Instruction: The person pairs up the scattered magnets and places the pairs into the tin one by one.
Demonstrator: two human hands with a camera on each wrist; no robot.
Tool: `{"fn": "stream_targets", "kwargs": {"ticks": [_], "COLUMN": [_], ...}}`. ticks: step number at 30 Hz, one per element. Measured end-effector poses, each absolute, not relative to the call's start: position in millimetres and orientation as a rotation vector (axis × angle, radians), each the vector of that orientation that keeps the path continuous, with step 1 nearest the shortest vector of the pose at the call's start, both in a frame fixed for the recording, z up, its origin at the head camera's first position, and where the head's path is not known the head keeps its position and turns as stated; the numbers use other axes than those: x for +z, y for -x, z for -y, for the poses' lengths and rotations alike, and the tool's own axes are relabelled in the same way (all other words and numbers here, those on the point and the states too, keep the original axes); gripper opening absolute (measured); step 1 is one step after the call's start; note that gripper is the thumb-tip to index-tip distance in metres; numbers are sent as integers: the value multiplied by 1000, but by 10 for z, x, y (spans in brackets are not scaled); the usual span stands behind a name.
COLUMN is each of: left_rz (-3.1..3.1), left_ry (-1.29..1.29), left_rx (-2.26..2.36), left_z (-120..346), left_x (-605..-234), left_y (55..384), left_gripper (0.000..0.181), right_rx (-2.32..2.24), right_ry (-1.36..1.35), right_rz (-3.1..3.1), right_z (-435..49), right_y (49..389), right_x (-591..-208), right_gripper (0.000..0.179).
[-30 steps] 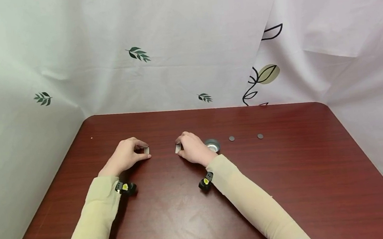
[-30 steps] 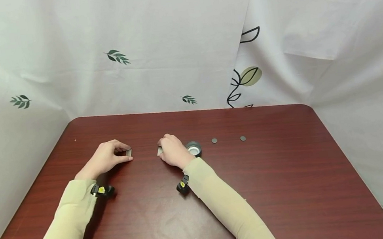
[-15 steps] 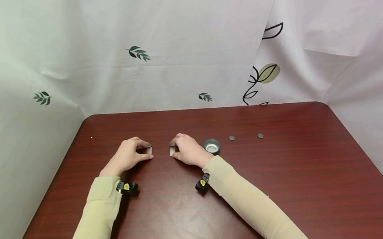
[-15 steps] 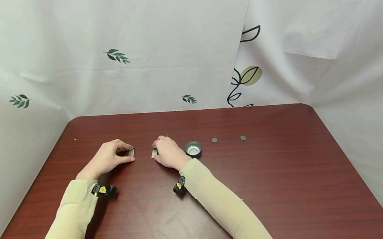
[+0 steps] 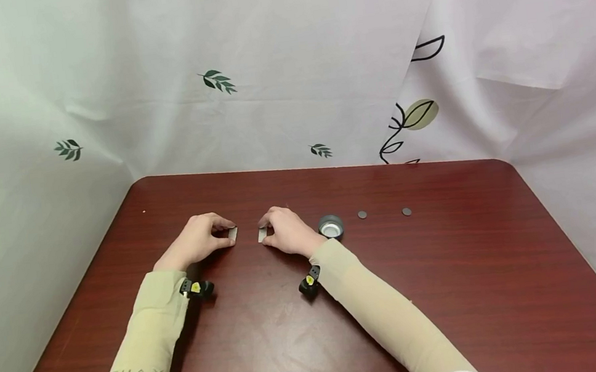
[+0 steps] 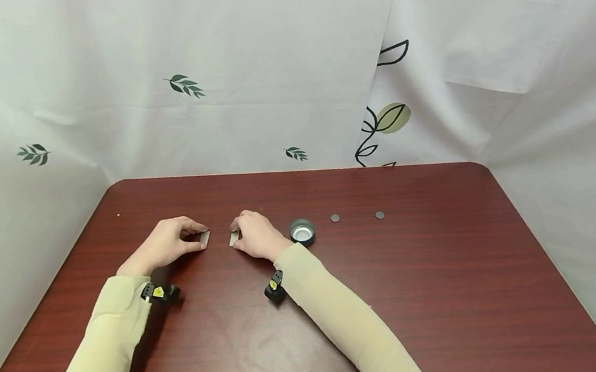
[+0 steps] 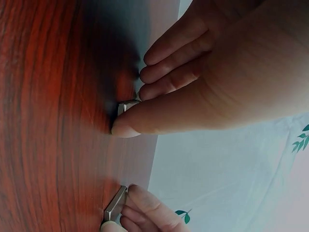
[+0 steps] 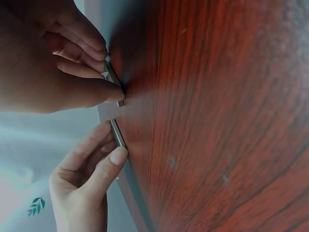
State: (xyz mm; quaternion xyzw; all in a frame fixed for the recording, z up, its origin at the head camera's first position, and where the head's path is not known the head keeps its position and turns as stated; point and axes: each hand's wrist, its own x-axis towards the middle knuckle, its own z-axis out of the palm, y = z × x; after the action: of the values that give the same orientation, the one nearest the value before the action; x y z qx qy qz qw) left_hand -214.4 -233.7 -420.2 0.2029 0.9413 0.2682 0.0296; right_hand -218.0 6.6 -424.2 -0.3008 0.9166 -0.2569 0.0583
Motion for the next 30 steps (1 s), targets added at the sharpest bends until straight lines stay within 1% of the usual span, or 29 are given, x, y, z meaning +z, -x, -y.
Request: {"fn": "stream_targets", "kwargs": {"ticks": [19, 30], "left_rz": [-2888, -2826], "left_ry": [-660, -683], "left_rx": [851, 797], "left_z": [2355, 2386], "left_x": [-4183, -4121], "left_y": [2156, 2140], "left_gripper": [31, 38], "right_rx": [-878, -871], "right_ry": [918, 916], "right_rz": [-2737, -2747], "right_z": [100, 142], "right_y": [2266, 2287], "right_x": [-4281, -4297], "right_gripper": [31, 32]}}
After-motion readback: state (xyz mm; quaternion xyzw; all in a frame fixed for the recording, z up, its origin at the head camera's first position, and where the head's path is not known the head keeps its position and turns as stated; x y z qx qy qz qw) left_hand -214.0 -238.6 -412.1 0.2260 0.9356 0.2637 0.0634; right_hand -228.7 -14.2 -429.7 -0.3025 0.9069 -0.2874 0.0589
